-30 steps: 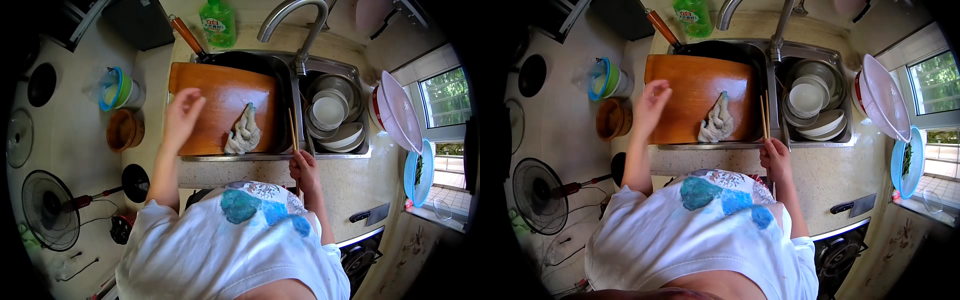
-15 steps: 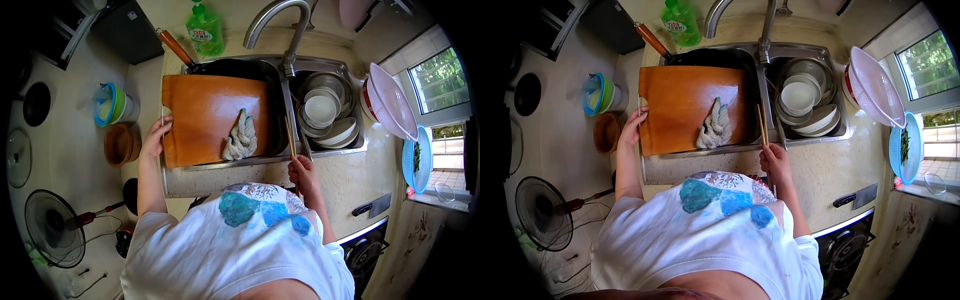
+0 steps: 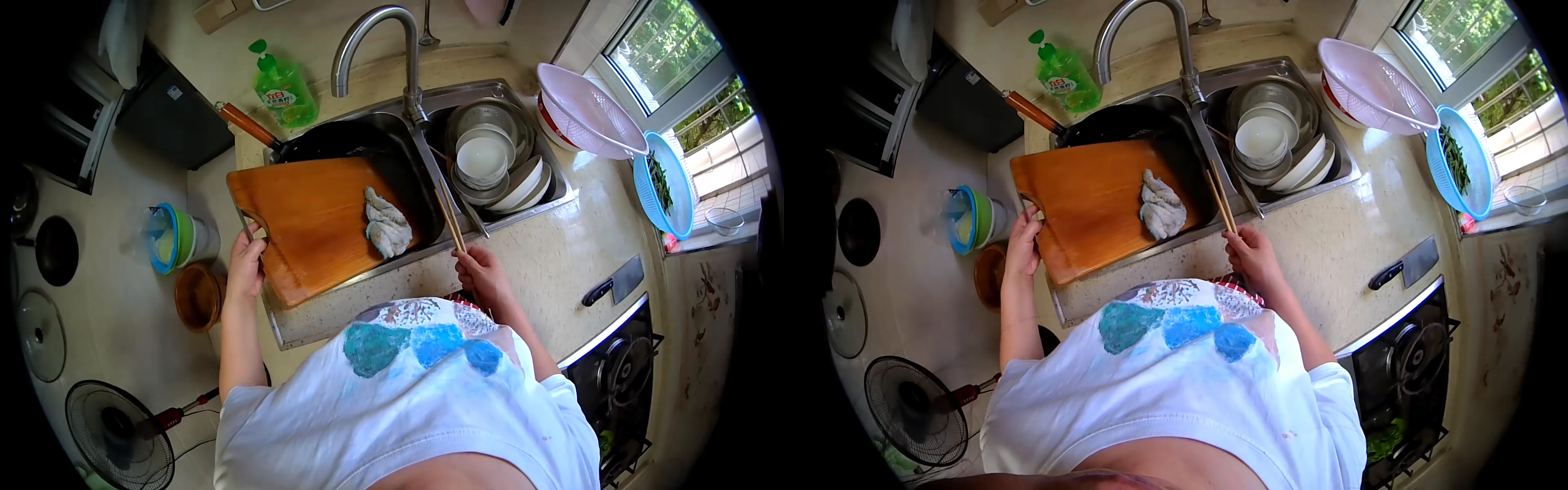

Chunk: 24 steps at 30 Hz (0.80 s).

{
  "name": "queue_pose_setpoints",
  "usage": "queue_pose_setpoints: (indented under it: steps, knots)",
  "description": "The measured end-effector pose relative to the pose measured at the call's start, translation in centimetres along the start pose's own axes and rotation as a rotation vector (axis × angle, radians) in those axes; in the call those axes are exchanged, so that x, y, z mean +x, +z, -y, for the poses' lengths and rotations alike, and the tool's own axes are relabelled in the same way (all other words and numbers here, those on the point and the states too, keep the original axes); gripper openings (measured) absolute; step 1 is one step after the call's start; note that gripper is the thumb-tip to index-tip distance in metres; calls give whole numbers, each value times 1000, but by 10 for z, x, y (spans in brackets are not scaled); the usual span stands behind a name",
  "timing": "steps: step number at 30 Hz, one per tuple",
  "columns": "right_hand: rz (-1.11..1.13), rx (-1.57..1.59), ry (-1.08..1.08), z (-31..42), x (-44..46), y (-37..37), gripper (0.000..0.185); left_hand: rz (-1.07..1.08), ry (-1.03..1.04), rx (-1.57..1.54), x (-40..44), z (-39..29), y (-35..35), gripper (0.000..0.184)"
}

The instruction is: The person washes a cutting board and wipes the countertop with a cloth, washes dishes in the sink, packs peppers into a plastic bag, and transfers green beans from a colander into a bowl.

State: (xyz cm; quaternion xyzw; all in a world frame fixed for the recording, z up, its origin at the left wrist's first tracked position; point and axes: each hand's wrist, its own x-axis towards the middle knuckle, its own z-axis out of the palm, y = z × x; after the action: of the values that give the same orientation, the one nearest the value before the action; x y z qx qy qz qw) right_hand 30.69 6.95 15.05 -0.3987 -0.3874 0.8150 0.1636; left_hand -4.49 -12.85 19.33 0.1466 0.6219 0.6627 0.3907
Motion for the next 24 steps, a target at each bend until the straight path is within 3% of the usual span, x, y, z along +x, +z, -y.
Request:
queue_pose_setpoints:
  steps: [7, 13, 21, 23, 24]
  knots:
    - [-79, -16, 11, -9, -18, -3, 13, -116, 63, 37, -51, -34, 12, 41]
    - [-137, -245, -13, -10, -11, -7, 19, -155, 166, 27, -94, -61, -6, 38]
    - [60, -463, -17, 6, 37, 49, 51, -274, 192, 54, -161, -92, 15, 44]
    - [-6, -492, -166, 5, 35, 57, 51, -277, 213, 85, -173, -95, 26, 44]
    - [-40, -401, -142, 7, 30, 58, 41, -236, 240, 88, -177, -95, 29, 44]
